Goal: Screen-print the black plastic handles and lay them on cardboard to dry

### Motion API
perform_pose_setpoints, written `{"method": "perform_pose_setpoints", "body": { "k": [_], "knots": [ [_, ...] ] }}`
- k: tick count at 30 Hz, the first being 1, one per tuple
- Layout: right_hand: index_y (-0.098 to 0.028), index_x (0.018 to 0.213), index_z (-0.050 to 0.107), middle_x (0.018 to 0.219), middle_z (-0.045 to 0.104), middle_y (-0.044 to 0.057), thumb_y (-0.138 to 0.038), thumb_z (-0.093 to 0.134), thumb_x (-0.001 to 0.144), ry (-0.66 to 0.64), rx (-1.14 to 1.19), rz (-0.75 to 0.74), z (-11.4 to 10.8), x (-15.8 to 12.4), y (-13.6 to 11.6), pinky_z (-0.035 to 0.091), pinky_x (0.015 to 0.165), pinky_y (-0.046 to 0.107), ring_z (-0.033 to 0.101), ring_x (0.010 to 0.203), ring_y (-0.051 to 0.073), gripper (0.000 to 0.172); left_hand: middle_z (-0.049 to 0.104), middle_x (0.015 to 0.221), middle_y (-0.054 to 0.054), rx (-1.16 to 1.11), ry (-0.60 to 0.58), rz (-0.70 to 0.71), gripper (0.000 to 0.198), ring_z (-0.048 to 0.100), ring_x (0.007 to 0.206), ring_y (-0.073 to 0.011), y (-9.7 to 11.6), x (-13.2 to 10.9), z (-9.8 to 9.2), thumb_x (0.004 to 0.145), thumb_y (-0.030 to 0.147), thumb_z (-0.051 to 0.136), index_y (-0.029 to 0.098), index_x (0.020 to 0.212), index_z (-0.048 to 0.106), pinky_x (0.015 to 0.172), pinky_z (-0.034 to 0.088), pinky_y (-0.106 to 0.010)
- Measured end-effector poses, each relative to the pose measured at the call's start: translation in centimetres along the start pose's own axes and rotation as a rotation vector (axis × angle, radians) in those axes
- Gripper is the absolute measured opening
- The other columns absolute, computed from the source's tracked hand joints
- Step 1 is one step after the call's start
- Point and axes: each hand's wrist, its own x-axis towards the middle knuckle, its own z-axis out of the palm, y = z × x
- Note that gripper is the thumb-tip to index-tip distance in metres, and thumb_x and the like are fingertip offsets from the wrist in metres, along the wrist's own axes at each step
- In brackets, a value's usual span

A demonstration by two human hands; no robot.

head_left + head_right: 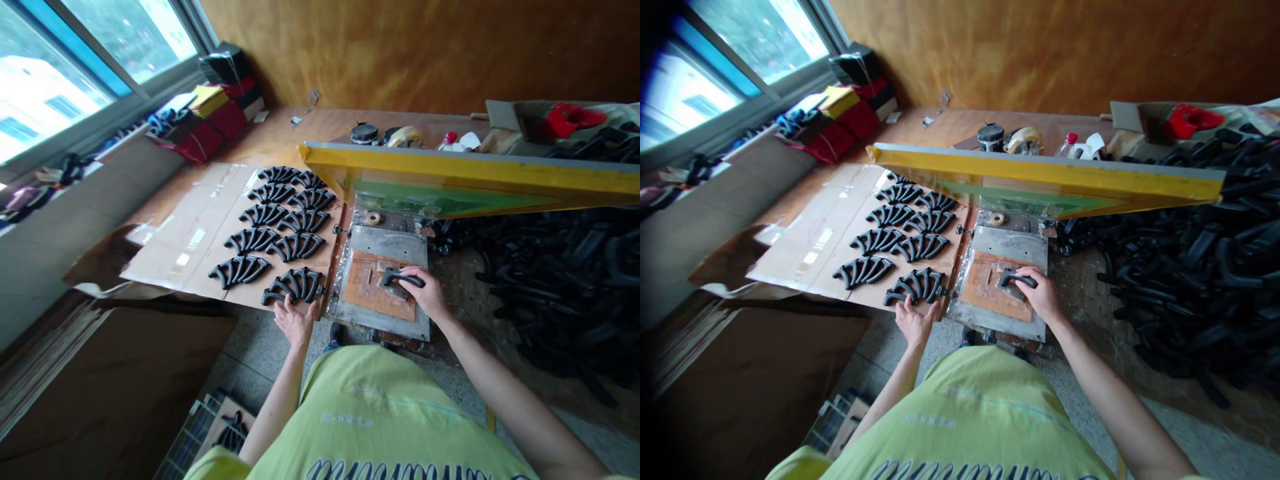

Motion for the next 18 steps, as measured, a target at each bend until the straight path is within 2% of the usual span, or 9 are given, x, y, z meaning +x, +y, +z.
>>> {"method": "perform_pose_setpoints", "body": {
  "k": [3,8,14,18],
  "knots": [
    [-0.022,0.087,0.070,0.099,0.072,0.006,-0.029,0.062,0.085,-0.027,-0.007,-0.077,1.9,0.4,0.5,0.051,0.094,0.040,0.067,0.098,0.022,0.011,0.030,0.153,-0.030,-0.014,0.010,-0.034,0.090,0.025,0.146,-0.0402,0.4,0.8,0.8,0.073,0.059,0.071,0.012,0.143,0.040,0.114,0.022,-0.058],
    [-0.022,0.086,0.074,0.100,0.073,0.007,-0.019,0.057,0.087,-0.033,-0.173,-0.206,2.6,0.6,0.9,0.053,0.090,0.041,0.066,0.095,0.022,0.017,0.037,0.147,-0.030,-0.050,0.078,0.021,0.088,0.030,0.142,-0.0418,0.0,2.2,1.2,0.068,0.058,0.075,0.012,0.136,0.046,0.112,0.024,-0.059],
    [-0.020,0.092,0.077,0.108,0.072,0.009,-0.008,0.050,0.088,-0.085,-0.399,-0.334,3.1,-0.1,0.4,0.051,0.095,0.045,0.058,0.103,0.025,0.030,0.039,0.146,-0.031,-0.079,0.119,0.156,0.085,0.031,0.142,-0.0421,-2.0,3.9,1.8,0.069,0.059,0.074,0.010,0.133,0.049,0.113,0.024,-0.058],
    [-0.018,0.096,0.076,0.114,0.070,0.010,-0.010,0.050,0.090,-0.115,-0.442,-0.356,2.6,-0.4,0.3,0.050,0.099,0.047,0.057,0.108,0.026,0.028,0.043,0.146,-0.030,-0.099,0.106,0.252,0.084,0.032,0.143,-0.0408,-3.8,5.0,2.1,0.070,0.058,0.074,0.011,0.135,0.047,0.114,0.024,-0.060]
  ]
}}
